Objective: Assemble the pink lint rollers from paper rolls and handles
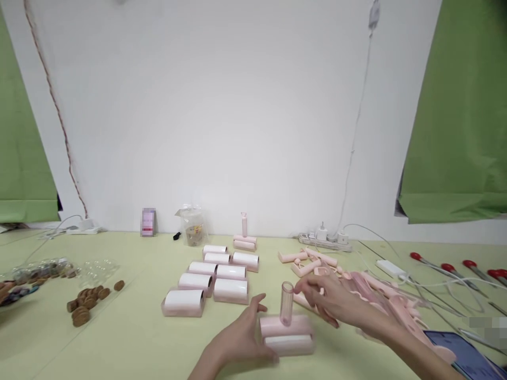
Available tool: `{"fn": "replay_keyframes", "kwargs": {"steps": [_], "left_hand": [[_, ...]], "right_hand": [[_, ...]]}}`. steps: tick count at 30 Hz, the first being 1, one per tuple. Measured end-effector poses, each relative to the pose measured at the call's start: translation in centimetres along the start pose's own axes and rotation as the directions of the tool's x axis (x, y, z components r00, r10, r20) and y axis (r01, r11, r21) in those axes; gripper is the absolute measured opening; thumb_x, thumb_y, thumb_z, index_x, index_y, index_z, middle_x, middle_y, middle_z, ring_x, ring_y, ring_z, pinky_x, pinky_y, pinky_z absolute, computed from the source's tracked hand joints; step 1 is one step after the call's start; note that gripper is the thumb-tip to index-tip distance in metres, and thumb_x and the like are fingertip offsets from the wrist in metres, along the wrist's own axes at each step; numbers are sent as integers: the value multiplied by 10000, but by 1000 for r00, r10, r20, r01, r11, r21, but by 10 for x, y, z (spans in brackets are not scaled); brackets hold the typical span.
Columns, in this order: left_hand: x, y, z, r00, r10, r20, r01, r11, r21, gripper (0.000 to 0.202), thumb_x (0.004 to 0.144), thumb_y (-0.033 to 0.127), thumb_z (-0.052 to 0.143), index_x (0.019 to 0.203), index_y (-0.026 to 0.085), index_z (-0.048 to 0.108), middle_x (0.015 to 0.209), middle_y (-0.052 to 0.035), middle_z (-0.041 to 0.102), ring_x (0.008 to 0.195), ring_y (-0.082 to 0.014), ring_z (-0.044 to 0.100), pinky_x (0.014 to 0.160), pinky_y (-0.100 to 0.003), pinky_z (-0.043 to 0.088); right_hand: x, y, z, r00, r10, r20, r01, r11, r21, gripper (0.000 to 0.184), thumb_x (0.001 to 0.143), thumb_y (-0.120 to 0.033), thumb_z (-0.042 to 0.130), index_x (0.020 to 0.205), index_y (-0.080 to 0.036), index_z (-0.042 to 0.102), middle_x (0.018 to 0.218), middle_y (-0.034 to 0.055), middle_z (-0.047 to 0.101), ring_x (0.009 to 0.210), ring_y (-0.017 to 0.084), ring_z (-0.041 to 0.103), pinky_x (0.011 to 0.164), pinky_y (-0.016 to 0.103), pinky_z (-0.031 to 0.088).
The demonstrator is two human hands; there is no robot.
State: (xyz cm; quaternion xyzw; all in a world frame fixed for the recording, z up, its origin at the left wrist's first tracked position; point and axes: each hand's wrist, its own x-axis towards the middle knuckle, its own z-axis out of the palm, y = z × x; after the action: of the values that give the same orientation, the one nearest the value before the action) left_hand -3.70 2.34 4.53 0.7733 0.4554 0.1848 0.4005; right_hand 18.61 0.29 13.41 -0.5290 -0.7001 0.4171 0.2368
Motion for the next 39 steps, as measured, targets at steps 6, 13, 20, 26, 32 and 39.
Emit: {"fn": "replay_keyframes", "kwargs": {"steps": [6, 13, 20, 26, 32, 39], "left_hand": [[19, 26, -2, 972, 146, -185, -184, 961, -208, 959, 518, 414, 711, 1281, 199, 172, 1327, -127, 276, 1227, -246, 254, 987, -366, 237], [57, 64, 16, 960, 262, -100, -277, 830, -483, 280, 628, 332, 630, 774, 141, 487, 710, -13, 560, 673, -136, 561, 582, -224, 412], [71, 62, 34, 966, 245, -82, -231, 679, -697, 159, 570, 135, 493, 676, 187, 386, 333, 142, 317, 276, -33, 289, 301, -149, 238], [70, 63, 34, 987, 145, -68, -150, 684, -714, 108, 511, 124, 449, 570, 182, 380, 316, 132, 314, 260, -15, 274, 285, -151, 202], [72, 59, 38, 979, 175, -109, -199, 671, -714, 146, 490, 110, 445, 526, 188, 327, 370, 118, 272, 334, -6, 243, 328, -159, 160], [74, 51, 39, 968, 221, -119, -241, 691, -682, 270, 549, 148, 536, 496, 190, 275, 412, 101, 253, 385, -10, 233, 364, -175, 154]], "right_hand": [[1, -11, -7, 966, -84, -246, 193, 864, 466, 190, 766, -364, 488, 682, -195, 512, 744, 14, 526, 690, 146, 512, 665, 280, 432], [23, -14, 4, 901, -220, -373, 346, 883, 317, 240, 726, -426, 556, 828, -220, 486, 766, 7, 554, 851, 197, 546, 713, 300, 436], [36, 11, 28, 848, -388, -362, 449, 887, 102, 180, 776, -385, 508, 755, -211, 467, 719, -20, 501, 704, 134, 527, 635, 246, 424], [36, 18, 30, 834, -379, -401, 456, 882, 115, 206, 771, -358, 521, 665, -210, 424, 687, -18, 477, 649, 123, 502, 595, 238, 428], [32, 14, 24, 878, -331, -347, 384, 918, 96, 242, 737, -363, 559, 617, -211, 413, 662, -20, 505, 620, 121, 505, 557, 225, 412], [35, 9, 13, 923, -331, -198, 346, 937, 46, 182, 730, -325, 562, 672, -209, 433, 681, -23, 486, 667, 128, 497, 638, 248, 429]]}}
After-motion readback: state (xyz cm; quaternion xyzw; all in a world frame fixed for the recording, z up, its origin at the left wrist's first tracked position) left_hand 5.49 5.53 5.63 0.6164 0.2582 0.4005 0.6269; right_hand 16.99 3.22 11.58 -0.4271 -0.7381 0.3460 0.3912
